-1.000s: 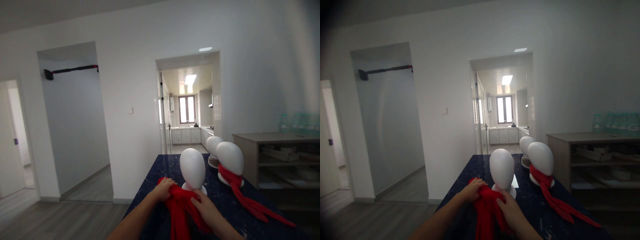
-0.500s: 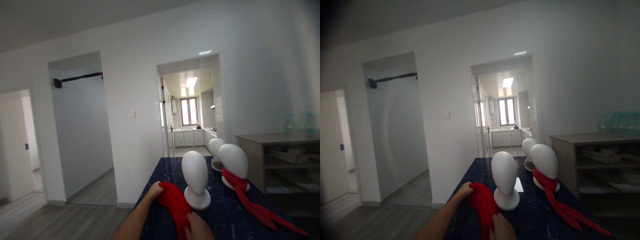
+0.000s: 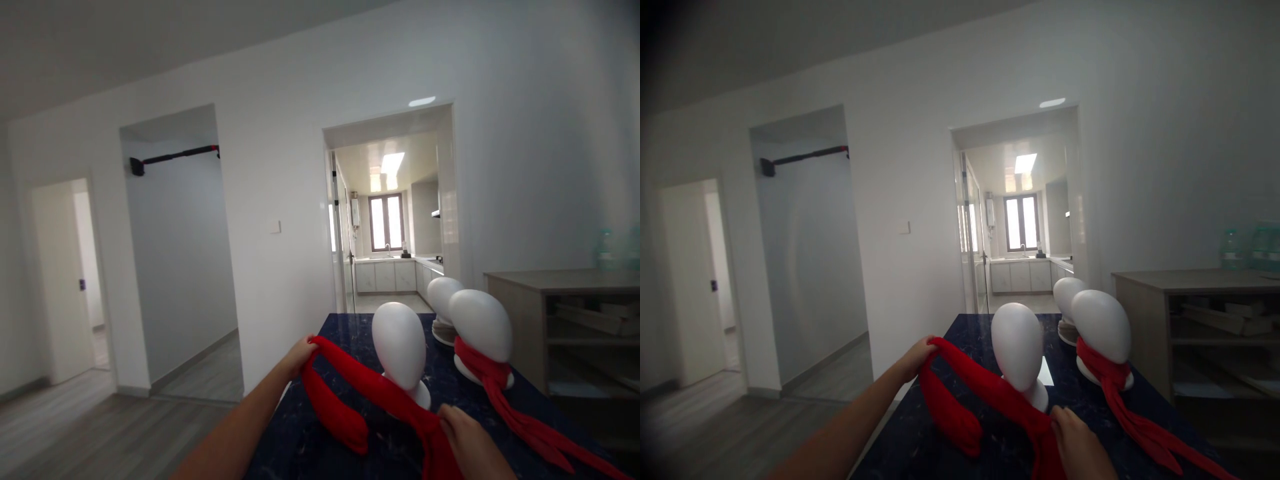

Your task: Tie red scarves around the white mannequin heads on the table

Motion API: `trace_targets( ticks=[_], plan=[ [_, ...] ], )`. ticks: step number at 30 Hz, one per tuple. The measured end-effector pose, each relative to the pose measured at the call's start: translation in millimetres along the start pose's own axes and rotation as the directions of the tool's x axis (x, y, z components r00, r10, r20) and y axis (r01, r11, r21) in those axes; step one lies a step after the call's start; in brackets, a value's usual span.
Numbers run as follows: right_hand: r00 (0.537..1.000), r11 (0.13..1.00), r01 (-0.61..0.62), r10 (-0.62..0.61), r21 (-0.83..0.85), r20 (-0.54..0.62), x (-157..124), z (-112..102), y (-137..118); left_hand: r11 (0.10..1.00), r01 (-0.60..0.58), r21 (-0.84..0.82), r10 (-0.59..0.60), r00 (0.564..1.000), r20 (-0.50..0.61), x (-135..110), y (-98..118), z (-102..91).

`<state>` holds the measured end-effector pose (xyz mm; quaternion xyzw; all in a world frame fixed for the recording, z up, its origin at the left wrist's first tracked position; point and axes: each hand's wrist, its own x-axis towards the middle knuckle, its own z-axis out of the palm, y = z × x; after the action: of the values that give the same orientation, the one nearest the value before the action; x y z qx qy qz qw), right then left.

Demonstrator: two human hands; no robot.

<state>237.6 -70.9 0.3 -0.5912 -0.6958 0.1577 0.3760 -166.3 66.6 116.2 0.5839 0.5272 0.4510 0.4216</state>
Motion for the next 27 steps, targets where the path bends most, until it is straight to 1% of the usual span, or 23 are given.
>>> trace_targets(
  ticks=[2, 4, 6, 7, 8, 9, 11, 13, 14, 16, 17, 18, 19, 20, 21, 22, 24, 26, 27],
  plan=[
    [0.999, 0.998, -0.033, 0.034, -0.047, 0.029, -3, -18, 19, 0.99, -0.053, 0.128, 0.046, 0.997, 0.057, -6, 16, -9.4],
    [0.996, 0.995, -0.056, 0.061, -0.086, 0.067, -5, -34, 38, 0.962, -0.106, 0.251, 0.072, 0.987, 0.141, -12, 33, -14.1],
    [0.994, 0.986, -0.067, 0.079, -0.152, 0.075, -7, -47, 50, 0.925, -0.157, 0.345, 0.076, 0.968, 0.238, -21, 48, -11.4],
    [0.995, 0.979, -0.06, 0.074, -0.195, 0.065, -9, -50, 50, 0.906, -0.184, 0.382, 0.074, 0.955, 0.286, -26, 55, -7.0],
    [0.997, 0.97, -0.048, 0.063, -0.237, 0.055, -12, -51, 45, 0.887, -0.21, 0.411, 0.07, 0.941, 0.33, -32, 61, -0.8],
    [0.998, 0.964, -0.03, 0.045, -0.266, 0.052, -16, -49, 34, 0.872, -0.232, 0.431, 0.065, 0.928, 0.368, -39, 66, 7.1],
    [0.996, 0.967, 0.016, 0.005, -0.254, 0.085, -25, -37, -4, 0.827, -0.295, 0.479, 0.064, 0.896, 0.44, -55, 74, 26.5],
    [0.988, 0.992, 0.078, -0.063, -0.104, 0.144, -31, -15, -53, 0.752, -0.396, 0.527, 0.082, 0.849, 0.522, -73, 80, 48.1],
    [0.983, 0.994, 0.105, -0.101, -0.021, 0.151, -31, -1, -77, 0.71, -0.459, 0.535, 0.099, 0.816, 0.569, -82, 82, 58.6],
    [0.983, 0.982, 0.146, -0.158, 0.121, 0.092, -26, 30, -117, 0.651, -0.566, 0.505, 0.13, 0.74, 0.66, -97, 86, 77.0],
    [0.985, 0.968, 0.154, -0.165, 0.2, 0.042, -20, 46, -129, 0.645, -0.594, 0.481, 0.143, 0.712, 0.688, -104, 87, 84.2],
    [0.99, 0.945, 0.134, -0.138, 0.297, -0.008, -12, 59, -136, 0.642, -0.609, 0.466, 0.148, 0.695, 0.704, -109, 87, 89.7],
    [0.993, 0.912, 0.115, -0.106, 0.393, -0.045, -4, 71, -138, 0.642, -0.611, 0.464, 0.145, 0.691, 0.708, -113, 87, 93.4],
    [0.995, 0.876, 0.098, -0.073, 0.473, -0.07, 4, 78, -136, 0.642, -0.604, 0.473, 0.144, 0.7, 0.699, -116, 86, 95.2],
    [0.996, 0.841, 0.081, -0.053, 0.535, -0.067, 11, 82, -132, 0.638, -0.596, 0.488, 0.151, 0.718, 0.68, -118, 84, 95.5],
    [0.998, 0.817, 0.058, -0.045, 0.574, -0.038, 17, 81, -125, 0.626, -0.593, 0.506, 0.167, 0.737, 0.655, -119, 81, 94.2],
    [0.997, 0.814, -0.017, -0.026, 0.581, 0.066, 23, 68, -112, 0.575, -0.602, 0.554, 0.212, 0.764, 0.61, -119, 72, 88.7],
    [0.984, 0.841, -0.082, -0.016, 0.535, 0.176, 25, 41, -103, 0.496, -0.614, 0.614, 0.251, 0.779, 0.575, -115, 62, 81.5],
    [0.976, 0.857, -0.089, -0.027, 0.508, 0.216, 27, 23, -99, 0.467, -0.612, 0.638, 0.26, 0.785, 0.563, -111, 58, 78.1]
  ],
)
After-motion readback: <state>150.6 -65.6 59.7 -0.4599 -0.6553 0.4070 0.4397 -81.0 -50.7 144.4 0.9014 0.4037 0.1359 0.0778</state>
